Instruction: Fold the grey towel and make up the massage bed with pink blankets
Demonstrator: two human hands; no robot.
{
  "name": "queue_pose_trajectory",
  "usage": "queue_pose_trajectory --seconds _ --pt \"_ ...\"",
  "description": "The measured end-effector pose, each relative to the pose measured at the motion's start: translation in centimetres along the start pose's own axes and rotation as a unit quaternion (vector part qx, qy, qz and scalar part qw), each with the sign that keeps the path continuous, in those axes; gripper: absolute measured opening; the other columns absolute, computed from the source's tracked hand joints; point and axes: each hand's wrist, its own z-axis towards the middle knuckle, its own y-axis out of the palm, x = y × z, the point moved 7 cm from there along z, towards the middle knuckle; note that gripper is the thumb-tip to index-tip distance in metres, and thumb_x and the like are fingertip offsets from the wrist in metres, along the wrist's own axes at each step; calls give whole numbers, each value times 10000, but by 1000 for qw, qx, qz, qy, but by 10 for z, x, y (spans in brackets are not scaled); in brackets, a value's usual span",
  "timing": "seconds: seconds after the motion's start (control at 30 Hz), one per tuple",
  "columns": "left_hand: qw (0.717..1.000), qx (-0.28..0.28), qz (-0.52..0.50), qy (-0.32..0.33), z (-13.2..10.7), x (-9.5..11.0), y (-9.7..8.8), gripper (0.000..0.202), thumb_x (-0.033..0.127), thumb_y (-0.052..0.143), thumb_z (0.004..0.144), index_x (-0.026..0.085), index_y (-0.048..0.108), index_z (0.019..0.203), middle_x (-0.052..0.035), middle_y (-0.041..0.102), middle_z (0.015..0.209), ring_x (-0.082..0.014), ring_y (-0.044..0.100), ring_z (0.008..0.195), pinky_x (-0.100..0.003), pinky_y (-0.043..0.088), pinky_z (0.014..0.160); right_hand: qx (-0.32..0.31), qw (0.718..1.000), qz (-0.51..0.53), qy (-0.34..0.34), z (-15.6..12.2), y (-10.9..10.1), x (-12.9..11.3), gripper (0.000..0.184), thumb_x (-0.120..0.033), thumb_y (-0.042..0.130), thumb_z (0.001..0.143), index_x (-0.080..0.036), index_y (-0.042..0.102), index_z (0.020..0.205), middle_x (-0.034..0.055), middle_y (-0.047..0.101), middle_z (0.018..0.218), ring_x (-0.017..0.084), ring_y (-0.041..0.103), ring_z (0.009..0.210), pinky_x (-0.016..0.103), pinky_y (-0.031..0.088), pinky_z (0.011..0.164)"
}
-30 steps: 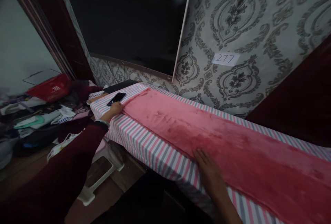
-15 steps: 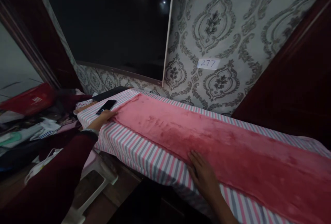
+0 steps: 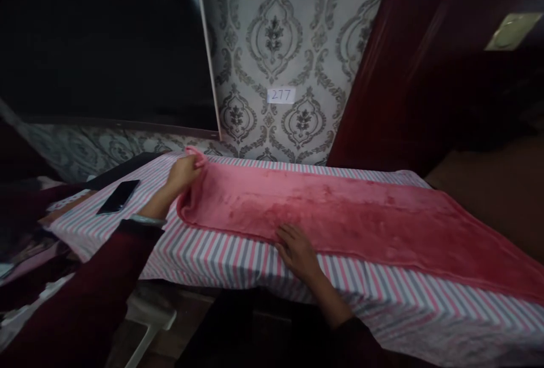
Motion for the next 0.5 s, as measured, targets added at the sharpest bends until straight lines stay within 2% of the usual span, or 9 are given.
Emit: queue_pose_trajectory --seconds 0.1,0.13,0.2,0.27,0.33,0.43,0.5 --pt "989 -29 -8 142 -37 88 21 274 173 498 928 89 643 1145 -159 715 1098 -296 670 1032 -331 463 849 16 999 16 33 2 -7 1 346 -369 531 992 -210 738 1220 138 723 1244 278 659 1209 513 515 1075" --pt "981 -40 -16 190 -54 111 33 272 158 482 936 86 644 1142 -166 710 1110 -294 669 1032 -339 463 862 21 998 26 48 2 -9 3 349 -375 524 991 -213 741 1211 137 725 1241 278 660 1207 509 517 1071" --pt "965 -74 -27 250 -89 139 60 274 128 449 949 89 645 1137 -179 706 1103 -287 672 1014 -351 470 871 34 994 52 87 3 -14 9 362 -389 505 987 -219 747 1196 134 729 1233 280 666 1195 510 521 1061" --pt "953 -96 -40 286 -119 151 86 247 162 452 970 131 650 1114 -153 712 1054 -266 677 980 -352 482 873 51 985 89 136 7 -18 20 377 -409 493 977 -218 754 1170 132 736 1218 286 674 1174 514 523 1052" --pt "942 -108 -65 312 -141 152 105 215 157 498 943 153 639 1105 -143 709 1060 -262 672 978 -365 494 884 71 970 134 190 15 -21 34 397 -439 503 951 -200 763 1134 139 742 1197 296 685 1143 514 525 1040" --pt "942 -94 -111 303 -154 141 121 297 78 558 842 163 620 1120 -146 693 1169 -273 647 1083 -401 492 961 84 934 209 278 39 -19 56 397 -440 557 890 -170 759 1100 147 747 1158 302 696 1094 492 545 1003" --pt "947 -71 -147 278 -154 132 125 365 42 564 789 169 618 1127 -141 681 1225 -277 625 1146 -419 483 1001 68 889 270 363 59 -8 70 365 -380 563 882 -164 727 1127 133 750 1092 273 718 999 455 583 925"
